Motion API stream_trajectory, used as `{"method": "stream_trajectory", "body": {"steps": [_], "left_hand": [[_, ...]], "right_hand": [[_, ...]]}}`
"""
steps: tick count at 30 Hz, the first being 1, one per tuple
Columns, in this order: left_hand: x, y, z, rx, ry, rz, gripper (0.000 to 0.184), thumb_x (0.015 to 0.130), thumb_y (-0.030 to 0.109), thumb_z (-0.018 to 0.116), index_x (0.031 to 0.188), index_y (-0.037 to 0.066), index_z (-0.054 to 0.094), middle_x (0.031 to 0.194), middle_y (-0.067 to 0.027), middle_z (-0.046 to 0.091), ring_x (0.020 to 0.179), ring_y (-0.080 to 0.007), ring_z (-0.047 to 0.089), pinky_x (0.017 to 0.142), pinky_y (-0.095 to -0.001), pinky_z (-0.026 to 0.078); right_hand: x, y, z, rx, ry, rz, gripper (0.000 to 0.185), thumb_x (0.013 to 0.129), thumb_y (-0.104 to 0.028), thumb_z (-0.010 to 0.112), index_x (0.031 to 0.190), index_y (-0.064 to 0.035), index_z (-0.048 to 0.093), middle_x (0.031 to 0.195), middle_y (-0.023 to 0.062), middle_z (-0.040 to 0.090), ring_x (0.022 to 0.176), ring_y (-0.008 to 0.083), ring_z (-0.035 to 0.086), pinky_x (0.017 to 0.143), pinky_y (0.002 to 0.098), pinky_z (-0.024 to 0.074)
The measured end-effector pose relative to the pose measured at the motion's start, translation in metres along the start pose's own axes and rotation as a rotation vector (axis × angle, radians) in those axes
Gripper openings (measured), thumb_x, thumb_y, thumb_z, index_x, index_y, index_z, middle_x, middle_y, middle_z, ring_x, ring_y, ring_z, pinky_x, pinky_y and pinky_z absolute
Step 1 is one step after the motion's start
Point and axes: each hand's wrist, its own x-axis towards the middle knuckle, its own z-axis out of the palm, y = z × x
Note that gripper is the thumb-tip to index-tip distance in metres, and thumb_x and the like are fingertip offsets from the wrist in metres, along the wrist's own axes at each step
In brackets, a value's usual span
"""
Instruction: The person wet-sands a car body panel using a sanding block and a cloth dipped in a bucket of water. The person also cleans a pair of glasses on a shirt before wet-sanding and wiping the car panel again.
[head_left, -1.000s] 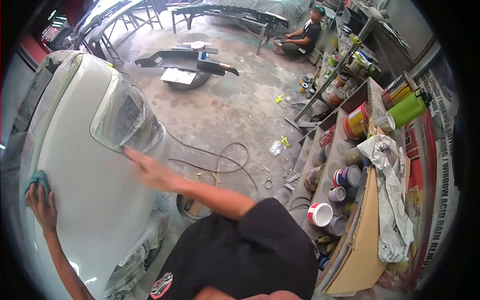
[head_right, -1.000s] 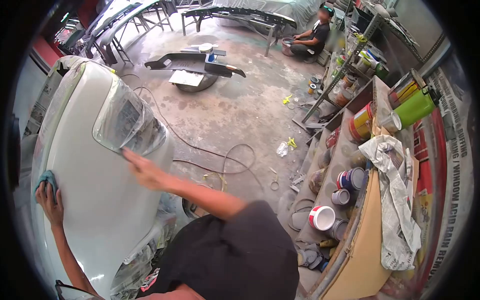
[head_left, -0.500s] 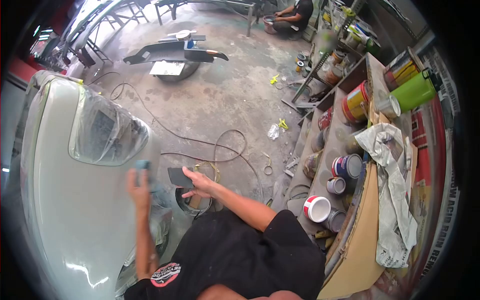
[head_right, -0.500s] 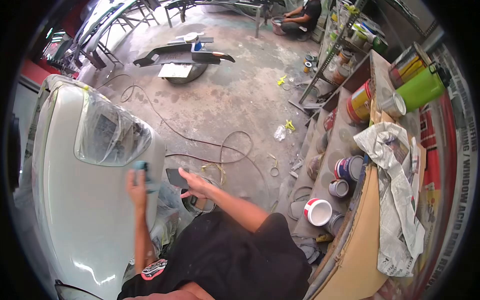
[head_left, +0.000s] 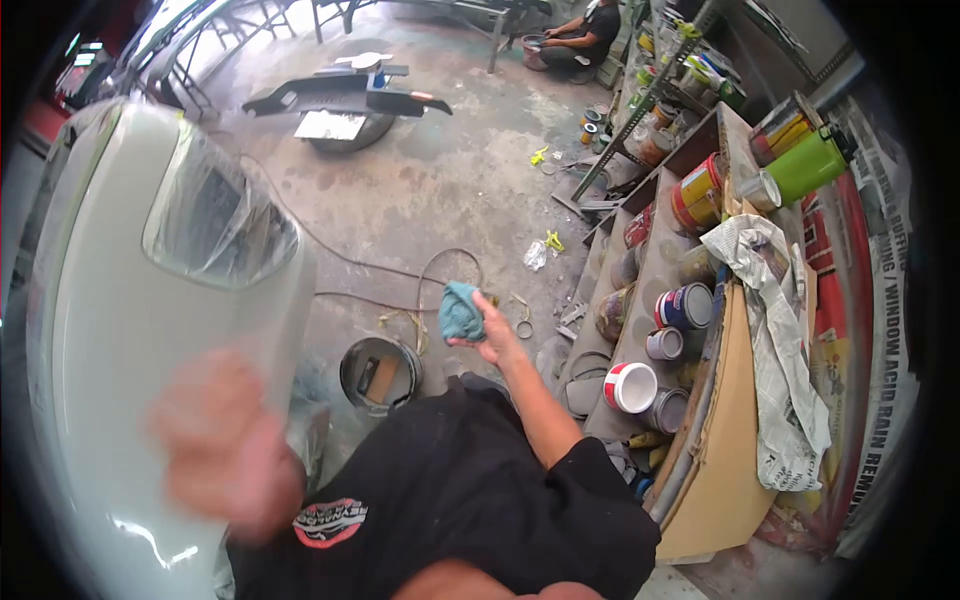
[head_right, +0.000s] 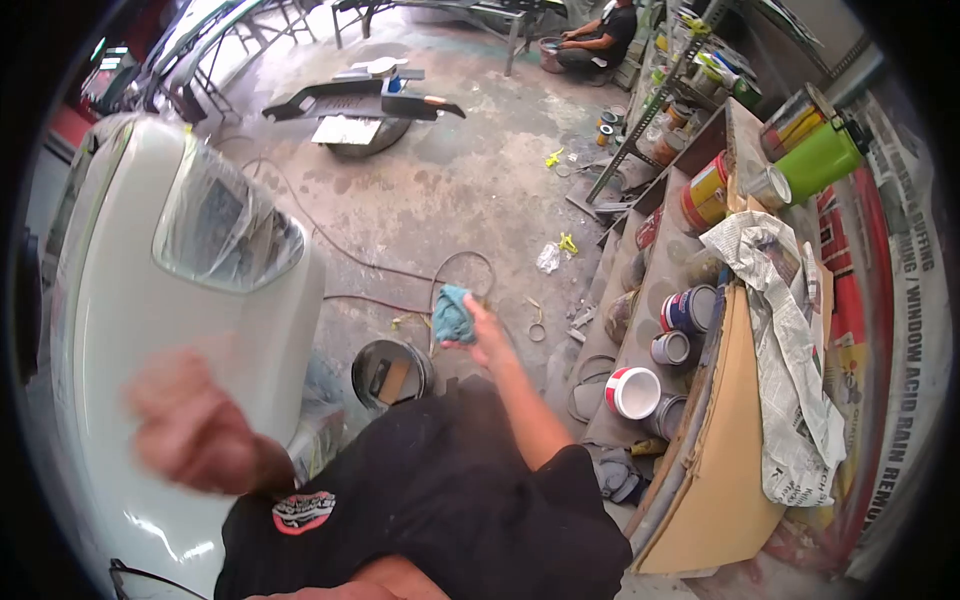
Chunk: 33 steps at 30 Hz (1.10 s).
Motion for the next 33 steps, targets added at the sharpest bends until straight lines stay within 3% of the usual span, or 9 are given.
{"method": "stream_trajectory", "body": {"steps": [2, 5, 8, 17, 20, 24, 27, 30, 33], "left_hand": [[0.018, 0.033, -0.02, 0.026, 0.085, 0.156, 0.023, 0.098, 0.037, 0.064, 0.101, 0.015, 0.07, 0.106, 0.0022, 0.06, 0.094, -0.0154, 0.05, 0.082, -0.0336, 0.036], [0.021, 0.047, -0.043, -0.147, 0.216, 0.263, 0.023, 0.094, 0.035, 0.07, 0.115, 0.029, 0.071, 0.109, 0.0179, 0.06, 0.098, -0.0087, 0.049, 0.086, -0.0306, 0.034], [0.029, 0.044, -0.025, -0.423, 0.291, 0.29, 0.014, 0.092, 0.032, 0.073, 0.106, 0.032, 0.073, 0.103, 0.0229, 0.061, 0.097, -0.0053, 0.05, 0.086, -0.0283, 0.034], [0.007, 0.045, -0.076, -0.088, 0.062, 0.02, 0.006, 0.092, 0.024, 0.072, 0.087, 0.024, 0.068, 0.095, 0.0157, 0.062, 0.089, -0.0043, 0.048, 0.08, -0.0246, 0.035], [0.018, 0.002, -0.032, -0.397, 0.035, 0.049, 0.007, 0.091, 0.011, 0.066, 0.092, 0.018, 0.066, 0.083, 0.0084, 0.062, 0.074, -0.0067, 0.047, 0.072, -0.0214, 0.036], [-0.003, 0.014, -0.003, -0.922, 0.024, -0.261, 0.007, 0.091, 0.006, 0.068, 0.097, 0.009, 0.065, 0.086, -0.0062, 0.066, 0.073, -0.0173, 0.061, 0.062, -0.0251, 0.049], [-0.031, -0.023, 0.042, -0.81, 0.064, -0.08, 0.016, 0.088, 0.003, 0.074, 0.102, 0.0, 0.067, 0.093, -0.014, 0.071, 0.082, -0.024, 0.07, 0.067, -0.0309, 0.057], [-0.054, -0.021, 0.041, -0.709, -0.061, -0.341, 0.014, 0.089, -0.003, 0.071, 0.103, 0.0, 0.069, 0.1, -0.0131, 0.071, 0.091, -0.0241, 0.07, 0.081, -0.0337, 0.056], [-0.064, -0.035, 0.027, -0.548, -0.271, -0.532, 0.015, 0.088, -0.003, 0.072, 0.102, 0.001, 0.071, 0.101, -0.0099, 0.071, 0.091, -0.0227, 0.07, 0.079, -0.0323, 0.055]], "right_hand": [[-0.011, 0.001, -0.001, 0.001, 0.061, -0.051, 0.048, 0.1, -0.051, 0.053, 0.13, -0.0152, 0.061, 0.111, 0.0063, 0.071, 0.093, 0.0232, 0.071, 0.071, 0.0482, 0.0619], [-0.024, 0.003, -0.011, 0.037, 0.114, -0.143, 0.049, 0.099, -0.053, 0.054, 0.129, -0.015, 0.061, 0.112, 0.0066, 0.071, 0.094, 0.0244, 0.071, 0.07, 0.048, 0.0619], [-0.038, 0.012, -0.026, 0.088, 0.132, -0.215, 0.053, 0.097, -0.057, 0.055, 0.129, -0.0145, 0.062, 0.11, 0.0066, 0.072, 0.092, 0.0245, 0.072, 0.069, 0.045, 0.0622], [-0.056, 0.019, -0.046, 0.023, 0.303, -0.303, 0.041, 0.095, -0.047, 0.066, 0.114, -0.0104, 0.066, 0.097, 0.0056, 0.074, 0.08, 0.0227, 0.073, 0.064, 0.0423, 0.0612], [-0.064, 0.014, -0.003, 0.033, 0.466, -0.283, 0.038, 0.095, -0.045, 0.068, 0.112, -0.0111, 0.066, 0.095, 0.0047, 0.074, 0.079, 0.0213, 0.072, 0.066, 0.0435, 0.0608], [-0.041, 0.019, -0.039, -0.051, 0.281, -0.254, 0.041, 0.093, -0.044, 0.07, 0.117, -0.0108, 0.065, 0.097, 0.0042, 0.074, 0.081, 0.0208, 0.072, 0.069, 0.0426, 0.06], [-0.051, 0.015, -0.038, -0.094, 0.259, -0.235, 0.044, 0.093, -0.044, 0.071, 0.119, -0.0094, 0.065, 0.098, 0.0049, 0.073, 0.082, 0.0202, 0.072, 0.071, 0.042, 0.06], [-0.045, 0.014, -0.035, -0.141, 0.206, -0.216, 0.047, 0.092, -0.044, 0.071, 0.121, -0.008, 0.065, 0.1, 0.0056, 0.073, 0.083, 0.0195, 0.071, 0.073, 0.0414, 0.0599], [-0.034, 0.019, -0.032, -0.208, 0.079, -0.236, 0.049, 0.092, -0.043, 0.072, 0.124, -0.0067, 0.064, 0.101, 0.0063, 0.073, 0.085, 0.0189, 0.071, 0.075, 0.0408, 0.0599]]}}
